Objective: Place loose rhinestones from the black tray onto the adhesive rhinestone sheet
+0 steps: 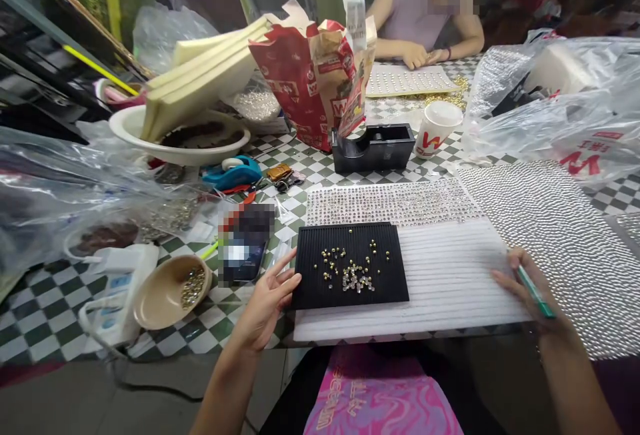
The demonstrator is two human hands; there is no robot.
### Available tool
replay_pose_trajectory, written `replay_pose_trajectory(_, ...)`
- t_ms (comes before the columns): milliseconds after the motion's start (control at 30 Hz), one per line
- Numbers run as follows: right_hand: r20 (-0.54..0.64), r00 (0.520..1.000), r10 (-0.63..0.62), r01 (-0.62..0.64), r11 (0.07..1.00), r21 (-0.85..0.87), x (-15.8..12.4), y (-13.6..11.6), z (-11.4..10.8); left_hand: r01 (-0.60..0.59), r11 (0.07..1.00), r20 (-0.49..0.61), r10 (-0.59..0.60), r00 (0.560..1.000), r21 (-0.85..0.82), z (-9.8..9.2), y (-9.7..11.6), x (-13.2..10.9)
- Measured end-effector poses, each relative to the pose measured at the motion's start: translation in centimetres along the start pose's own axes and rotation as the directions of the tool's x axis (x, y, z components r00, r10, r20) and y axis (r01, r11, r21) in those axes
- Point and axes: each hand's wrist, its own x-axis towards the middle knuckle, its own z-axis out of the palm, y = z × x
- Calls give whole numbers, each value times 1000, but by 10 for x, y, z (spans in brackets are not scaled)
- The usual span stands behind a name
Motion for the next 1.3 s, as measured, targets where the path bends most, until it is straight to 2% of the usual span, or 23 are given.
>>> replay_pose_trajectory(133,-4,1000,-15,15,999,-39,-5,7,-4,-15,1000,-33,16,999,12,-2,0,-1)
replay_pose_trajectory(333,19,999,30,-30,999,-11,-17,17,8,-25,1000,10,25,1000,-15,-6,-2,1)
replay_pose_trajectory(433,19,1000,-11,13,998,-57,-26,23,14,-28,1000,22,28,999,-12,-5,-1,2)
replay_pose_trajectory(533,14,998,-57,59,990,-125,-37,25,20,-37,999,41,37,998,-13,-3,3,2)
replay_pose_trajectory(733,49,996,-68,77,977,-201,-58,28,19,-73,997,78,73,994,-9,5,19,9)
replay_pose_trajectory(1000,89,991,-101,120,961,-248,-78,52,2,-111,993,129,116,985,-48,28,40,33)
replay_pose_trajectory(1133,98,989,-109,132,955,-267,-87,60,-2,-112,990,153,124,980,-86,48,51,52)
replay_pose_trajectory(1300,55,992,-117,128,953,-275,-92,60,1,-109,988,157,126,980,-112,77,66,79)
